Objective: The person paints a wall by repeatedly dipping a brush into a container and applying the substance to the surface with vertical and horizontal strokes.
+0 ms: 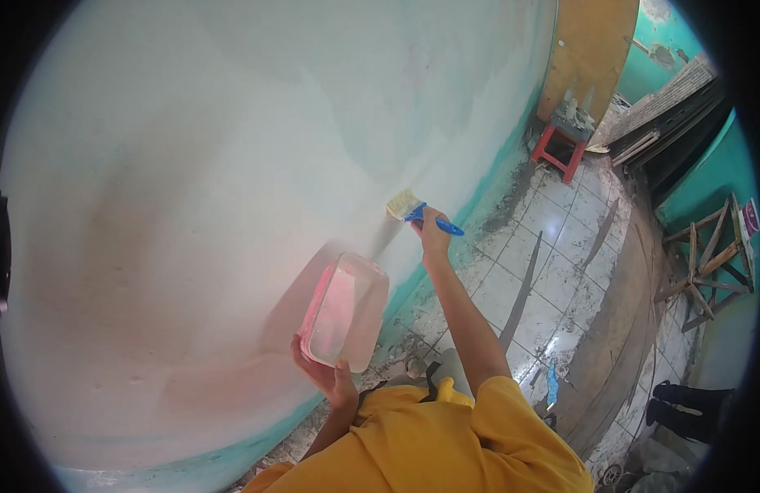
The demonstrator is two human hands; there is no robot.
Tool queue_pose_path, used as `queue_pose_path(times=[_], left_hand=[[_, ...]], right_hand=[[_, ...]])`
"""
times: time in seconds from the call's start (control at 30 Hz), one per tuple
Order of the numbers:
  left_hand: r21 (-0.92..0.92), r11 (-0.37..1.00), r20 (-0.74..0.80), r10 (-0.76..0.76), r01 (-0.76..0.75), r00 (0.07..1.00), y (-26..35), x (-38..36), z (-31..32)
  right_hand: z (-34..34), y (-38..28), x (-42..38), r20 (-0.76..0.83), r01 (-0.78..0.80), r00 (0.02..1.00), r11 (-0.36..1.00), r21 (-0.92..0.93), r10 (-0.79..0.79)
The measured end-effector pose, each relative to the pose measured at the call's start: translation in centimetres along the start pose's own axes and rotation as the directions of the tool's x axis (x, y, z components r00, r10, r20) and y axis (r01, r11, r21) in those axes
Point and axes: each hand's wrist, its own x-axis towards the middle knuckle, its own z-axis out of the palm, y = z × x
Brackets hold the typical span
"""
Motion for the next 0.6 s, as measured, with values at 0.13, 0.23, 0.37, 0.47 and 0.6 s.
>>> queue_pose_path(times=[0.13,0.23,0.37,0.47,0.6], left_hand=[[-0.052,0.998,-0.010,-0.020,0.019,1.000,0.1,-0.1,0.4],[-0.049,0.998,-0.001,-0.030,0.030,1.000,0.3,-0.1,0.4],[-0.064,0.997,-0.001,-0.032,0.032,0.999,0.6,-0.2,0.5],[-0.029,1.000,-0.015,-0.006,0.006,1.000,0.4,-0.3,0.0],[-0.041,0.999,-0.032,0.003,-0.005,0.999,0.8,-0.5,-0.7]], right_hand=[[5.5,-9.2,-1.4,0.126,0.162,0.980,0.985,-0.055,-0.154],[11.0,-16.5,-4.6,0.231,0.317,0.911,0.939,0.135,-0.340],[11.1,-16.5,-5.2,0.312,0.306,0.869,0.912,0.274,-0.385],[6.4,-7.2,-2.9,0.161,0.168,0.964,0.953,0.252,-0.212],[0.4,0.5,-1.0,0.031,0.022,0.999,0.999,0.046,-0.023]])
